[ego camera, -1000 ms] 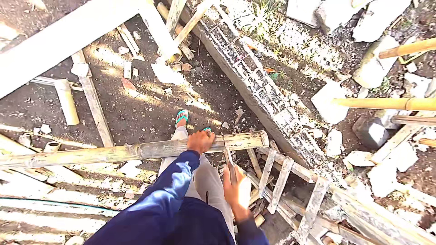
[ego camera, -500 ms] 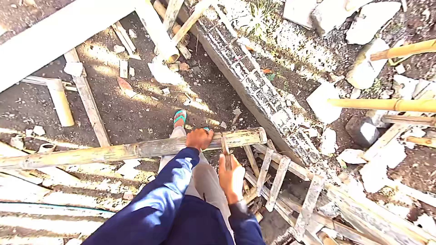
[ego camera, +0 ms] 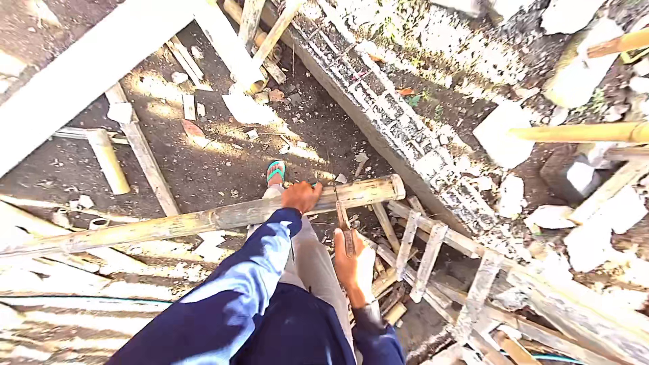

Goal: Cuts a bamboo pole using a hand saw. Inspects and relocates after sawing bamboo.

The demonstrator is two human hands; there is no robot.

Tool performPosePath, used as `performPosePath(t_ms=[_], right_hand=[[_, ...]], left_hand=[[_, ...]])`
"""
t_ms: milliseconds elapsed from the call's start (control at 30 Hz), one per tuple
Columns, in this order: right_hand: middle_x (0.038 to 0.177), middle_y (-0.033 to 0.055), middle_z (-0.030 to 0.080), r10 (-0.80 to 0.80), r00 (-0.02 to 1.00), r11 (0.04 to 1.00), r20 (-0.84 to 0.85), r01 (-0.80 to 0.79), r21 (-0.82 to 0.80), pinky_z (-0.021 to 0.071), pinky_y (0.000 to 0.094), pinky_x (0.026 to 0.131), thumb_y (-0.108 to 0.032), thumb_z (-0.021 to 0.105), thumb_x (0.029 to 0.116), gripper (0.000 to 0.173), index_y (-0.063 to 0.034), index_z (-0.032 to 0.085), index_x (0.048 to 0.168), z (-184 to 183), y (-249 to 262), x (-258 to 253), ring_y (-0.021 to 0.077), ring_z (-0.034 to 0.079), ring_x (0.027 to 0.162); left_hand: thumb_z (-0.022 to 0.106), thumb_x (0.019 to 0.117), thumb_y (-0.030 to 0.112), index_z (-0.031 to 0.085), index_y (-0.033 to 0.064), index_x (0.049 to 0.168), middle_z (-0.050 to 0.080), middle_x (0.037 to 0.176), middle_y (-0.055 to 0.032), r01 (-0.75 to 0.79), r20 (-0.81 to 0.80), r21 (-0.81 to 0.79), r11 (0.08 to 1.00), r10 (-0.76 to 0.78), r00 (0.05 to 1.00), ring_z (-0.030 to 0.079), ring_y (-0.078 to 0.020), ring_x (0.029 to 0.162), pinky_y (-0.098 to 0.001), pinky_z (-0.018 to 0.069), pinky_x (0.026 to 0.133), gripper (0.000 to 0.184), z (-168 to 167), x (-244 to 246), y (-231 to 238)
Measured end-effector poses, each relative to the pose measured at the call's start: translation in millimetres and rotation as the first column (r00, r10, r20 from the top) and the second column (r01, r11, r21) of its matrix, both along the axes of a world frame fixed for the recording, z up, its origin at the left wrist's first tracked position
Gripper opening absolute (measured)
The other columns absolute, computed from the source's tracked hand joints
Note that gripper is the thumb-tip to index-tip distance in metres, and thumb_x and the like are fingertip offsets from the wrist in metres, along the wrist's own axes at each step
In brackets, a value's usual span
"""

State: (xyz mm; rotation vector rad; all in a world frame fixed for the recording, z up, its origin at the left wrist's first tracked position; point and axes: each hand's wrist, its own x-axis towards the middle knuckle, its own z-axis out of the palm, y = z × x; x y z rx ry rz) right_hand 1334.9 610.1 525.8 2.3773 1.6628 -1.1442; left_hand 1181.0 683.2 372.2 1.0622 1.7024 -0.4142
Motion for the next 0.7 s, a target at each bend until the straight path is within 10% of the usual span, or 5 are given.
performPosePath(t_ms=[200,433,700], right_hand=[[0.059,0.0066,0.063,0.026,0.997,0.985,0.071,-0.038,0.169,0.0533,0.0356,0.049,-0.030,0.061,0.0931,0.035,0.0013,0.069,0.081,96,-105,44,0.0152,0.063,0.051],[0.077,0.0061,0.070,0.044,0.998,0.999,-0.038,-0.044,-0.012,0.0570,0.0464,0.067,-0.041,0.055,0.0998,0.039,-0.0073,0.075,0.102,-4,22,-1,0.0219,0.070,0.071],[0.065,0.0087,0.067,0.042,0.999,0.989,0.031,-0.046,0.143,0.0554,0.0391,0.054,-0.031,0.060,0.0955,0.036,0.0021,0.071,0.087,84,-90,49,0.0180,0.066,0.056]], left_hand=[[0.023,0.1009,0.068,0.073,0.0081,0.107,0.071,0.115,-0.0213,-0.025,-0.011,-0.075,0.997,0.024,1.000,0.067,-0.0406,0.113,-0.0661,0.0523,0.087,0.078,-6,0,17],[0.024,0.1016,0.066,0.074,0.0089,0.103,0.072,0.112,-0.0205,-0.025,-0.034,-0.008,1.000,0.025,0.999,0.068,-0.0402,0.111,-0.0665,0.0525,0.085,0.076,0,2,7],[0.025,0.1012,0.066,0.074,0.0084,0.105,0.071,0.116,-0.0202,-0.031,-0.051,-0.042,0.999,0.029,0.998,0.067,-0.0397,0.113,-0.0657,0.0523,0.088,0.076,-6,6,14]])
